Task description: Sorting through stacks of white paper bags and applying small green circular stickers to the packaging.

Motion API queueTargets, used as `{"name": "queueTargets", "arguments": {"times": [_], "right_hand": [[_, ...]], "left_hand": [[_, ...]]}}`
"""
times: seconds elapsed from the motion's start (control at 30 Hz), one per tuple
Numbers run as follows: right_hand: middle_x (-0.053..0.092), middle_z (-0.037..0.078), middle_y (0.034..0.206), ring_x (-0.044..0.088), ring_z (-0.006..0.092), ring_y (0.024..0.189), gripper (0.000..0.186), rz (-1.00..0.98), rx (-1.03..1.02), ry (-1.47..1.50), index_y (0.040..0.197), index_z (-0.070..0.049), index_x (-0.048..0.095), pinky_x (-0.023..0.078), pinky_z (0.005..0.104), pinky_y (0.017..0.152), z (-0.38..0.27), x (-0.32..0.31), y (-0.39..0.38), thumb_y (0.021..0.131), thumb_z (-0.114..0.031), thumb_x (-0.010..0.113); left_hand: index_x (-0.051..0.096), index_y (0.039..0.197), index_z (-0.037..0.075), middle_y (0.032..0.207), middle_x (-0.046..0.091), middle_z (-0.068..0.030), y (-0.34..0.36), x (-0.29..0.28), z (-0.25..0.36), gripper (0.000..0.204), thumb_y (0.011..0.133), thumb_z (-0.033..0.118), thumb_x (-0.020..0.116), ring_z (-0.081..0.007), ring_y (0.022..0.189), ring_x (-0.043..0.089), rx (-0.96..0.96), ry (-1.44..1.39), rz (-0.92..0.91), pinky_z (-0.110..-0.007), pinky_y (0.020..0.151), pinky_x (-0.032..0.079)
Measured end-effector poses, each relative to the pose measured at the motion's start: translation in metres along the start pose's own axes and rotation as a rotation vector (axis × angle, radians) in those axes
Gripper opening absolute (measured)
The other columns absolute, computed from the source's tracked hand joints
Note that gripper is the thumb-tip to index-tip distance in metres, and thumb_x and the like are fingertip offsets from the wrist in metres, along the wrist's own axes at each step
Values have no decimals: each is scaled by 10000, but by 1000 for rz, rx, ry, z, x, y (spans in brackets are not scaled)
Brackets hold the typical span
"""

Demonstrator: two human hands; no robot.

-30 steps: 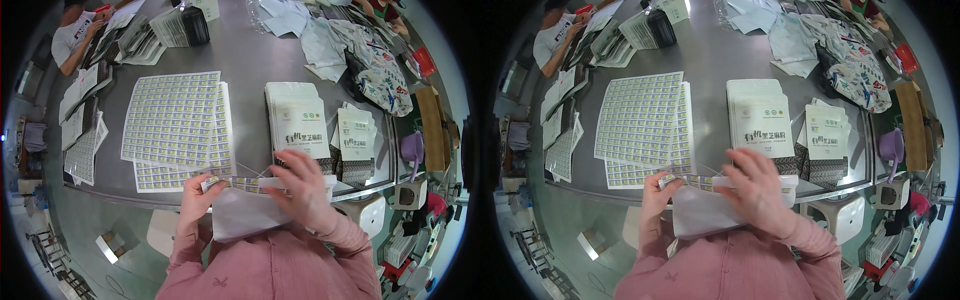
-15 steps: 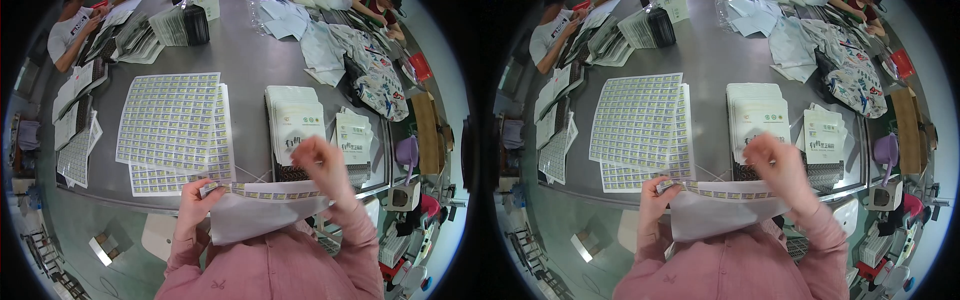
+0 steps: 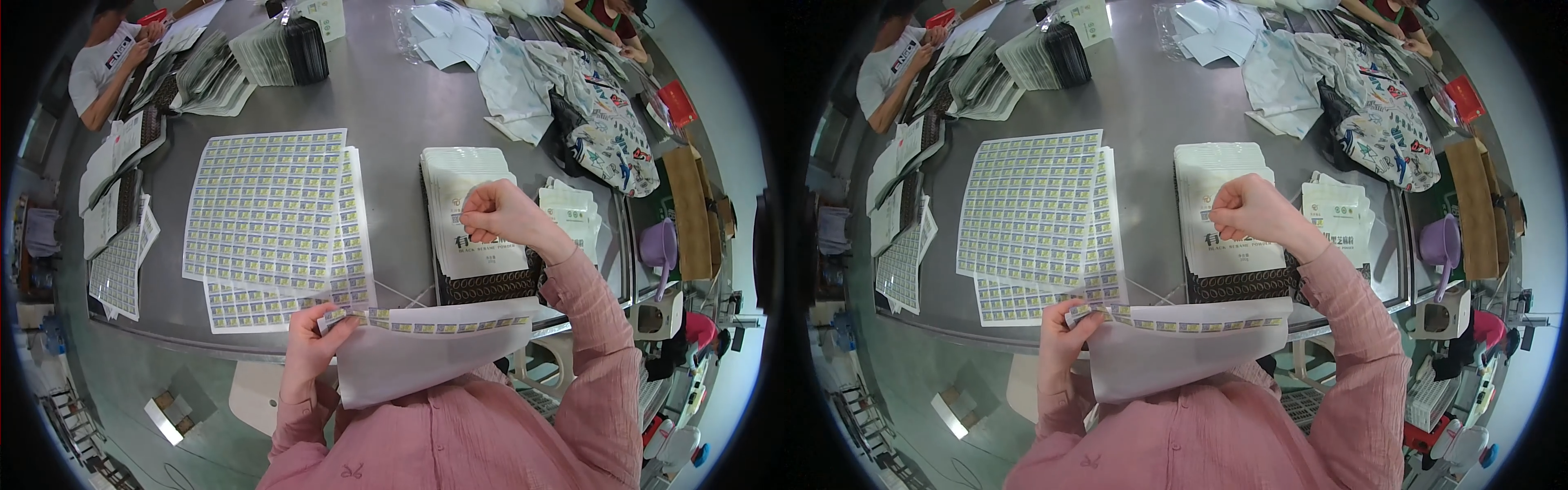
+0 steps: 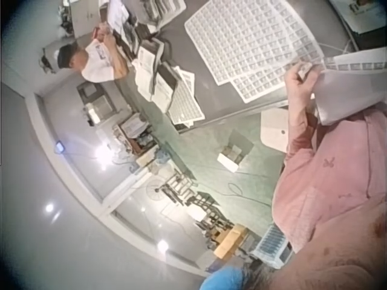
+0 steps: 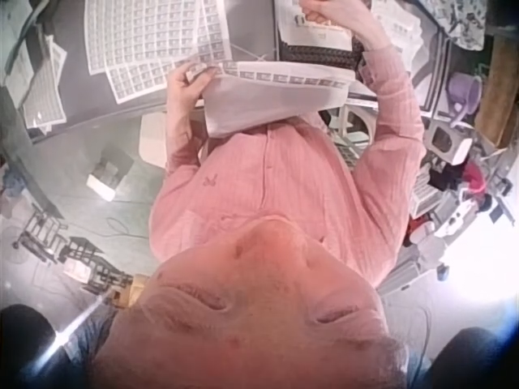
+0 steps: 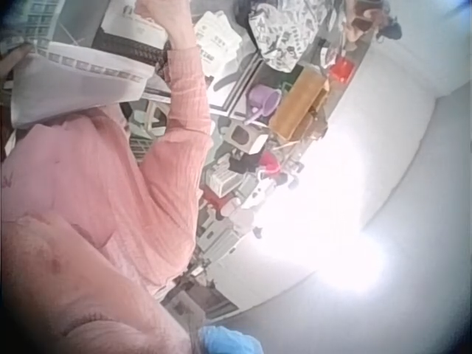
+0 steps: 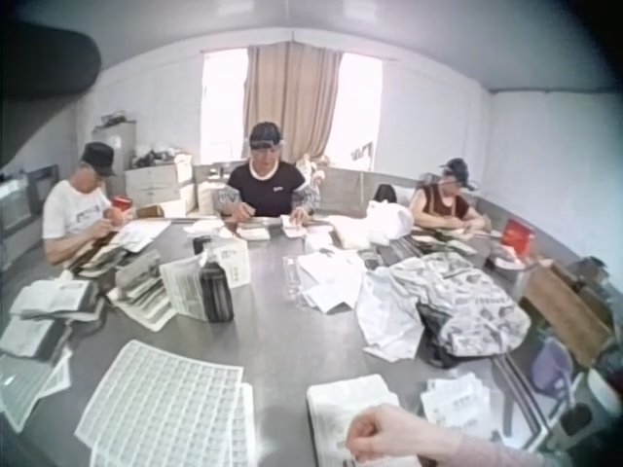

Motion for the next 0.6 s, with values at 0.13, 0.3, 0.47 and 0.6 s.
{"name": "queueTargets", "arguments": {"times": [0.13,0.3,0.47,0.6], "right_hand": [[727,78,769,727,114,692,150,26,16,-12,870,37,698,592,236,613,0,0,0,914,-106,708],[746,120,851,738,271,749,431,293,9,-769,914,48,661,590,368,728,-32,-11,-12,823,-331,843],[670,250,1205,674,391,1070,717,768,-177,-935,1109,79,654,547,434,892,-9,-36,-68,746,-505,860],[555,297,1396,569,429,1265,820,710,-114,-719,1234,89,619,496,453,1004,45,-39,-85,742,-522,857]], "left_hand": [[747,1031,-44,894,748,-35,0,1,1,137,901,-2,748,-58,771,669,-2,0,-11,-211,638,537],[743,1038,-46,909,749,-41,1,1,1,141,902,-9,744,-60,791,668,20,-15,-24,-218,655,543],[734,1050,-46,955,757,-56,-4,-4,-2,160,891,-36,751,-73,823,677,18,-8,76,-230,687,559],[736,1054,-45,960,758,-49,-1,-1,-3,168,888,-38,758,-71,833,674,73,-19,27,-228,700,557]]}}
Point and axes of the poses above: each hand's wrist, its own y-axis towards the middle knuckle, its own x-axis out of the palm, z = x × y, the point moved 9 cm from there along y, towards the middle knuckle
